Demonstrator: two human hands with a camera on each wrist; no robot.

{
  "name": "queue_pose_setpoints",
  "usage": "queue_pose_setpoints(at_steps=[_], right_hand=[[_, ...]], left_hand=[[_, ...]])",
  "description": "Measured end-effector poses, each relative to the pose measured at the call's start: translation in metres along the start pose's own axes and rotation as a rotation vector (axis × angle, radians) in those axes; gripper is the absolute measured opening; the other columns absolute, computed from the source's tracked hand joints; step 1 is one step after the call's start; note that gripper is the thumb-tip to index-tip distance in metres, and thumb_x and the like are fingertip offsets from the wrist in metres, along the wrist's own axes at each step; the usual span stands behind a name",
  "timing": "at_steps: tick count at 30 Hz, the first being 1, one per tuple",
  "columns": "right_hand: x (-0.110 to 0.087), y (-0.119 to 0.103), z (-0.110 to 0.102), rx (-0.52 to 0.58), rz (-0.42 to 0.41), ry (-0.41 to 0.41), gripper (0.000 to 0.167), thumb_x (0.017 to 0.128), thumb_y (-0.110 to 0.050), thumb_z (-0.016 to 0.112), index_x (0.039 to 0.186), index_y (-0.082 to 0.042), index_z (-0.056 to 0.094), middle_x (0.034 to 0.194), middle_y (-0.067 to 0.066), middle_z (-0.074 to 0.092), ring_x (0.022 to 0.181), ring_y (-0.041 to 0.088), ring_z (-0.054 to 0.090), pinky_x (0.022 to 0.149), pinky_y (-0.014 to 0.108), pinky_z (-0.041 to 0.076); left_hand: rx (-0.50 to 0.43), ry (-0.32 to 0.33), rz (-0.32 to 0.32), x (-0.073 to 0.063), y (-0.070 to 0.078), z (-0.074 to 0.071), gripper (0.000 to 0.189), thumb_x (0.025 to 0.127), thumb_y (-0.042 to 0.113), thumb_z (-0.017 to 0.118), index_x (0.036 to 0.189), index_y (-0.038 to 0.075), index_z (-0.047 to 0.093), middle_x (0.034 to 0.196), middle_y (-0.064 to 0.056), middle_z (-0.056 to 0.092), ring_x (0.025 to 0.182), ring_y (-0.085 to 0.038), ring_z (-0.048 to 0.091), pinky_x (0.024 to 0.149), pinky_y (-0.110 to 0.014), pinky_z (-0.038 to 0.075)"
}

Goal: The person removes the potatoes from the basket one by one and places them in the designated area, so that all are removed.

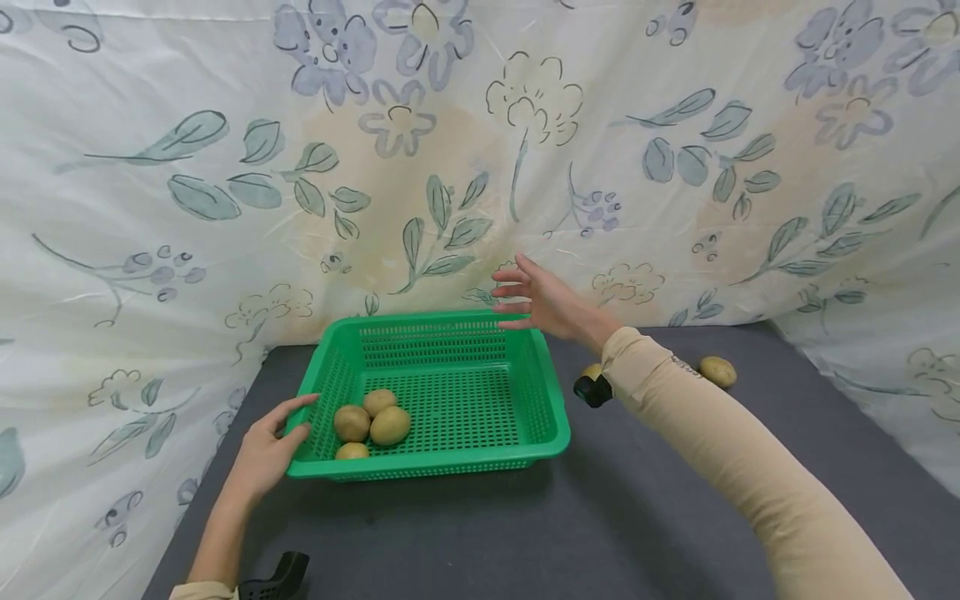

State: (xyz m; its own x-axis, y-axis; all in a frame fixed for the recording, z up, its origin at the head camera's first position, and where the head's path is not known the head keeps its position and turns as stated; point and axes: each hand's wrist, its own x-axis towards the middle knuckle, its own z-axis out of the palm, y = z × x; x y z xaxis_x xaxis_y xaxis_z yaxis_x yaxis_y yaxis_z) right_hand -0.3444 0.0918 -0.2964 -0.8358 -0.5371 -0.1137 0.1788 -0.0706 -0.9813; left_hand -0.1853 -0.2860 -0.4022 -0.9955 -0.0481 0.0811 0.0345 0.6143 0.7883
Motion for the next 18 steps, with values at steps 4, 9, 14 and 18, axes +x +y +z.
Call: queue_pose_setpoints(at_steps=[4,9,14,18], right_hand=[[0.008,0.006,0.006,-0.026,0.022,-0.028,0.069,0.101,-0.052,0.026,0.150,-0.004,0.023,0.148,0.022,0.026,0.132,0.042,0.032,0.099,0.052,0.035],[0.014,0.009,0.015,-0.062,0.060,-0.056,0.067,0.102,-0.052,0.023,0.150,-0.005,0.025,0.145,0.021,0.030,0.131,0.042,0.032,0.099,0.053,0.035],[0.019,0.010,0.022,-0.109,0.078,-0.079,0.067,0.102,-0.051,0.023,0.150,-0.005,0.026,0.146,0.023,0.028,0.129,0.041,0.036,0.098,0.052,0.037],[0.026,0.011,0.032,-0.136,0.075,-0.094,0.067,0.101,-0.053,0.027,0.149,-0.005,0.029,0.144,0.024,0.031,0.129,0.041,0.037,0.097,0.050,0.038]], left_hand=[[-0.015,-0.003,-0.006,0.000,0.001,0.000,0.043,0.100,0.015,0.047,0.142,0.008,0.044,0.138,-0.030,0.042,0.080,-0.024,0.058,0.056,-0.033,0.043],[-0.017,-0.002,-0.005,0.001,0.002,0.000,0.043,0.100,0.015,0.048,0.142,0.008,0.044,0.137,-0.029,0.043,0.078,-0.022,0.057,0.055,-0.033,0.043],[-0.019,-0.007,-0.003,0.002,0.000,0.000,0.043,0.100,0.016,0.048,0.142,0.008,0.044,0.139,-0.029,0.041,0.076,-0.021,0.057,0.055,-0.033,0.042],[-0.016,0.015,-0.005,0.002,-0.003,0.000,0.042,0.099,0.016,0.049,0.141,0.008,0.046,0.136,-0.029,0.044,0.073,-0.021,0.057,0.054,-0.033,0.043]])
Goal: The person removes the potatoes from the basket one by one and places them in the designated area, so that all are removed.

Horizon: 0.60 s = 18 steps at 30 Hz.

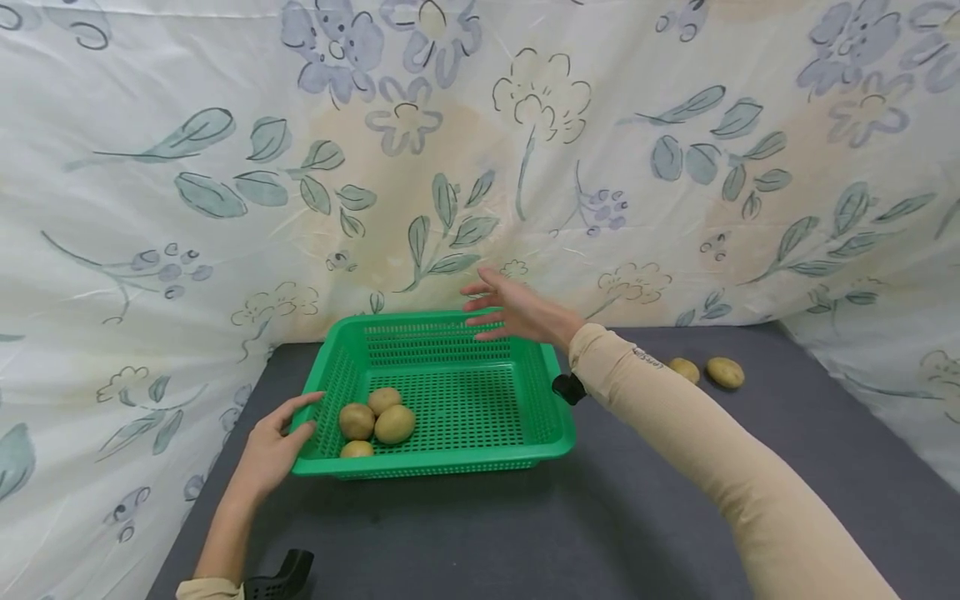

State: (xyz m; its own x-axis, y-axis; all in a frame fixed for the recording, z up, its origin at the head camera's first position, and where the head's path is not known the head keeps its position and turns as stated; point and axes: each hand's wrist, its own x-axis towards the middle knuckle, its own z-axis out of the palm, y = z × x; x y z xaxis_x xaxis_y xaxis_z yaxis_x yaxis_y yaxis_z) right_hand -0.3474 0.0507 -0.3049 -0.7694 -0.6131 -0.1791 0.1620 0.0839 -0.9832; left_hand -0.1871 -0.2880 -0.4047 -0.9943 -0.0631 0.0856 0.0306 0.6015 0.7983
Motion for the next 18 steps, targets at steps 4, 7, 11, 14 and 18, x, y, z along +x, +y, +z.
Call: queue_pose_setpoints(at_steps=[4,7,11,14,18], right_hand=[[0.009,0.003,0.011,-0.001,0.010,-0.011,0.066,0.102,-0.051,0.027,0.147,-0.003,0.032,0.143,0.025,0.033,0.128,0.043,0.038,0.097,0.052,0.037],[0.015,0.007,0.018,-0.003,0.031,-0.008,0.063,0.102,-0.050,0.026,0.143,-0.003,0.037,0.142,0.026,0.035,0.123,0.041,0.042,0.097,0.053,0.037],[0.023,0.013,0.025,-0.015,0.038,0.009,0.060,0.102,-0.049,0.028,0.140,-0.005,0.042,0.140,0.025,0.039,0.118,0.037,0.048,0.097,0.053,0.037],[0.030,0.019,0.028,-0.032,0.040,0.007,0.061,0.103,-0.049,0.027,0.141,-0.004,0.040,0.140,0.025,0.040,0.119,0.038,0.047,0.097,0.053,0.038],[0.038,0.029,0.035,-0.083,0.060,-0.015,0.061,0.103,-0.047,0.026,0.143,-0.003,0.038,0.140,0.027,0.039,0.124,0.041,0.043,0.096,0.053,0.038]], left_hand=[[0.005,0.003,-0.002,0.000,-0.001,-0.001,0.042,0.099,0.015,0.049,0.141,0.009,0.046,0.135,-0.028,0.046,0.073,-0.022,0.057,0.054,-0.033,0.043],[0.005,-0.014,-0.004,-0.001,0.000,-0.002,0.043,0.100,0.016,0.048,0.142,0.010,0.045,0.138,-0.029,0.042,0.078,-0.023,0.058,0.055,-0.033,0.042],[-0.007,-0.019,-0.005,-0.001,0.001,-0.001,0.043,0.100,0.016,0.048,0.142,0.009,0.045,0.137,-0.029,0.043,0.078,-0.022,0.058,0.055,-0.033,0.043],[-0.013,-0.012,-0.004,-0.001,0.001,-0.001,0.042,0.100,0.015,0.048,0.142,0.010,0.045,0.134,-0.028,0.047,0.074,-0.021,0.057,0.055,-0.033,0.042],[-0.011,-0.005,0.005,-0.001,0.000,-0.002,0.042,0.100,0.015,0.049,0.141,0.009,0.046,0.133,-0.028,0.048,0.077,-0.021,0.057,0.056,-0.033,0.043]])
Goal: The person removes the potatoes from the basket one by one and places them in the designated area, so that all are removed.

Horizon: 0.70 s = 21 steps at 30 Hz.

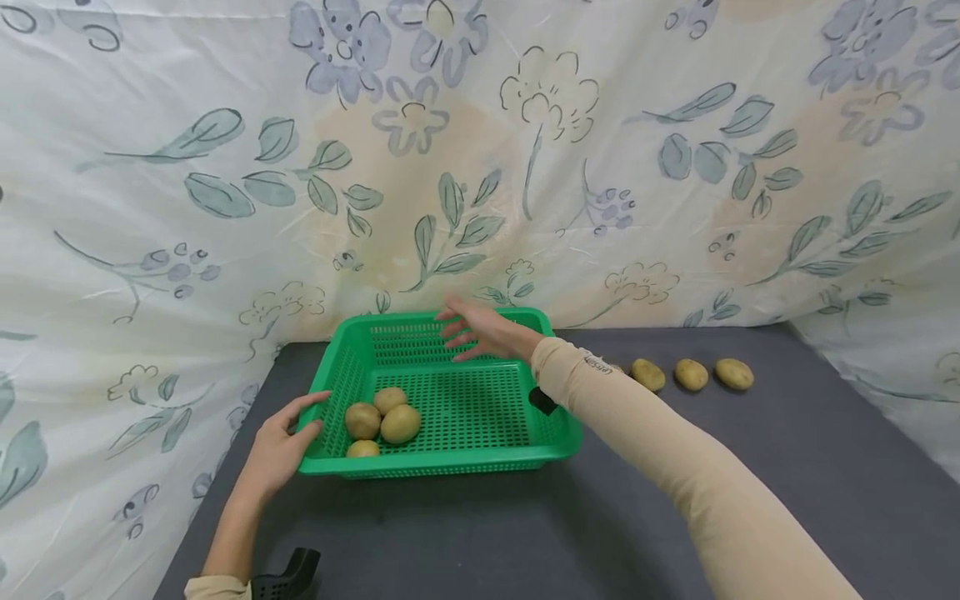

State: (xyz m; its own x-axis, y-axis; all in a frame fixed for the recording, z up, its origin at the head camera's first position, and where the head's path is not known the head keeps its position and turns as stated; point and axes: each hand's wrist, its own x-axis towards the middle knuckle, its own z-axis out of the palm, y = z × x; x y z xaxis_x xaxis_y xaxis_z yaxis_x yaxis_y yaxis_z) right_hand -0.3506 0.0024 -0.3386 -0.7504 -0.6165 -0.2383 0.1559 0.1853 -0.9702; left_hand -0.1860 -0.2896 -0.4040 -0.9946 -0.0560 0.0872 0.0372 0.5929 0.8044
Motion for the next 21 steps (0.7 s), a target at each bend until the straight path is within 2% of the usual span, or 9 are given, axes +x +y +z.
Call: queue_pose_setpoints(at_steps=[6,14,21], right_hand=[[0.007,0.015,0.013,-0.121,0.055,-0.042,0.062,0.103,-0.047,0.031,0.144,-0.001,0.038,0.139,0.027,0.040,0.124,0.043,0.043,0.095,0.052,0.040],[0.011,0.026,0.025,-0.158,0.073,-0.087,0.063,0.102,-0.048,0.030,0.143,-0.001,0.039,0.138,0.027,0.041,0.123,0.042,0.044,0.093,0.051,0.042],[0.015,0.035,0.029,-0.179,0.084,-0.106,0.061,0.102,-0.049,0.031,0.142,-0.004,0.043,0.137,0.026,0.043,0.122,0.042,0.045,0.092,0.050,0.043]], left_hand=[[-0.003,0.001,0.005,0.000,0.001,0.001,0.042,0.100,0.015,0.049,0.141,0.009,0.046,0.134,-0.028,0.047,0.084,-0.022,0.059,0.057,-0.033,0.044],[-0.010,0.010,0.000,0.000,0.001,0.001,0.042,0.099,0.014,0.049,0.141,0.008,0.046,0.132,-0.028,0.050,0.083,-0.023,0.060,0.058,-0.033,0.045],[0.000,0.003,0.006,0.001,0.000,0.001,0.042,0.100,0.015,0.049,0.142,0.009,0.046,0.139,-0.029,0.042,0.106,-0.039,0.056,0.064,-0.035,0.044]])
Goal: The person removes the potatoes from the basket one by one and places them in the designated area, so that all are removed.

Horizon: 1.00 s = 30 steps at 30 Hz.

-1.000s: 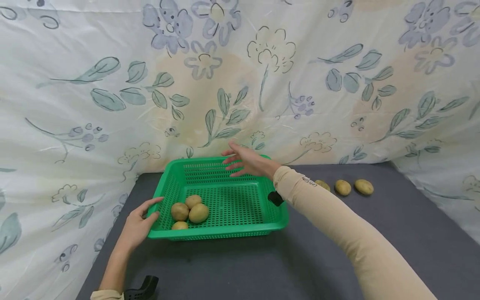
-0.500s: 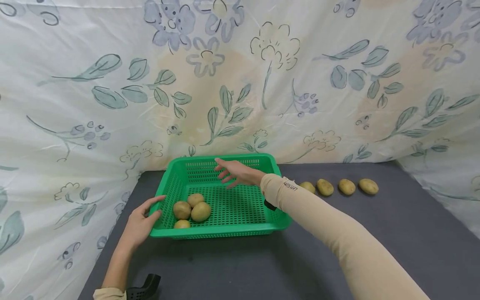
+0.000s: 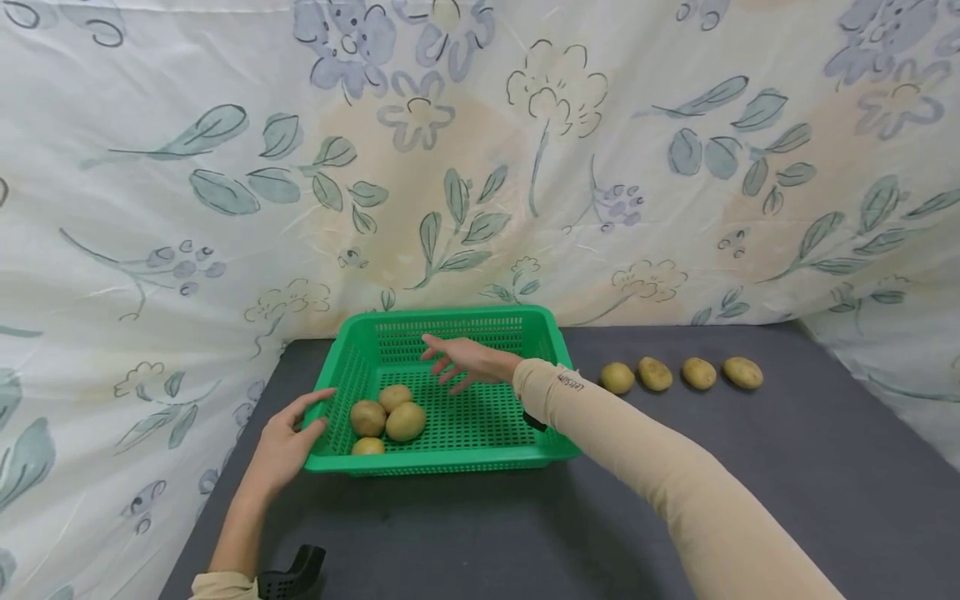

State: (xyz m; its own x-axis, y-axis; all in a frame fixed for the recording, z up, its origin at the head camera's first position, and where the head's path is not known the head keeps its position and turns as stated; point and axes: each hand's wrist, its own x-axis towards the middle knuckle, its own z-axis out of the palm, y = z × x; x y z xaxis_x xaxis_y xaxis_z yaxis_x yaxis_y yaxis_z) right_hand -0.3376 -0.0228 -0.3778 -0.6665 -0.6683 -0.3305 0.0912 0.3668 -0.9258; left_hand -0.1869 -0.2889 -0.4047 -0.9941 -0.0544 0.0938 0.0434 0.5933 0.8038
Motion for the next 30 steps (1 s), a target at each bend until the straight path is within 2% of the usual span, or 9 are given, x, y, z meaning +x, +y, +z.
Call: queue_pose_setpoints(at_steps=[2,8,11,18,24,27,30], right_hand=[[0.002,0.004,0.001,-0.007,0.004,-0.012,0.063,0.102,-0.050,0.032,0.142,-0.003,0.043,0.136,0.026,0.043,0.121,0.041,0.046,0.090,0.049,0.045],[0.005,0.011,0.009,0.006,0.055,-0.042,0.064,0.102,-0.049,0.032,0.141,0.000,0.043,0.135,0.025,0.045,0.120,0.041,0.047,0.090,0.049,0.045],[0.007,0.013,0.014,0.033,0.081,-0.048,0.064,0.102,-0.047,0.033,0.141,0.003,0.041,0.133,0.026,0.045,0.120,0.042,0.047,0.090,0.048,0.045],[0.012,0.017,0.023,0.031,0.135,-0.067,0.062,0.102,-0.045,0.036,0.137,0.006,0.043,0.125,0.024,0.049,0.113,0.040,0.051,0.085,0.045,0.048],[0.012,0.017,0.030,0.013,0.150,-0.086,0.060,0.102,-0.043,0.039,0.136,0.007,0.043,0.121,0.023,0.050,0.114,0.041,0.050,0.085,0.045,0.048],[0.012,0.017,0.034,-0.008,0.155,-0.099,0.056,0.102,-0.039,0.043,0.136,0.005,0.043,0.119,0.022,0.050,0.112,0.040,0.052,0.086,0.044,0.048],[0.013,0.016,0.037,-0.034,0.161,-0.102,0.050,0.101,-0.034,0.047,0.134,0.004,0.045,0.115,0.019,0.050,0.107,0.036,0.055,0.087,0.041,0.048]], left_hand=[[0.000,-0.001,0.003,0.001,0.000,0.000,0.042,0.100,0.014,0.048,0.142,0.009,0.046,0.139,-0.029,0.042,0.106,-0.039,0.057,0.064,-0.035,0.045],[-0.010,0.005,-0.002,0.000,-0.001,0.002,0.042,0.099,0.013,0.049,0.140,0.008,0.047,0.130,-0.028,0.051,0.086,-0.025,0.061,0.059,-0.034,0.045],[-0.013,0.008,-0.004,0.001,0.000,0.001,0.041,0.099,0.012,0.050,0.140,0.009,0.048,0.130,-0.027,0.051,0.078,-0.022,0.060,0.057,-0.033,0.044],[-0.012,0.001,0.002,0.001,0.003,-0.001,0.042,0.099,0.013,0.049,0.140,0.009,0.048,0.134,-0.028,0.047,0.080,-0.024,0.059,0.054,-0.033,0.042],[-0.020,0.005,-0.012,0.002,0.005,-0.001,0.042,0.098,0.010,0.049,0.139,0.009,0.048,0.127,-0.027,0.052,0.065,-0.019,0.055,0.052,-0.032,0.042],[-0.024,0.004,-0.016,0.002,0.005,-0.001,0.042,0.097,0.010,0.050,0.139,0.010,0.049,0.127,-0.027,0.052,0.063,-0.019,0.054,0.051,-0.031,0.041],[-0.017,0.004,-0.013,0.001,0.005,-0.001,0.042,0.098,0.011,0.050,0.140,0.010,0.048,0.133,-0.027,0.048,0.068,-0.020,0.054,0.052,-0.032,0.041]])
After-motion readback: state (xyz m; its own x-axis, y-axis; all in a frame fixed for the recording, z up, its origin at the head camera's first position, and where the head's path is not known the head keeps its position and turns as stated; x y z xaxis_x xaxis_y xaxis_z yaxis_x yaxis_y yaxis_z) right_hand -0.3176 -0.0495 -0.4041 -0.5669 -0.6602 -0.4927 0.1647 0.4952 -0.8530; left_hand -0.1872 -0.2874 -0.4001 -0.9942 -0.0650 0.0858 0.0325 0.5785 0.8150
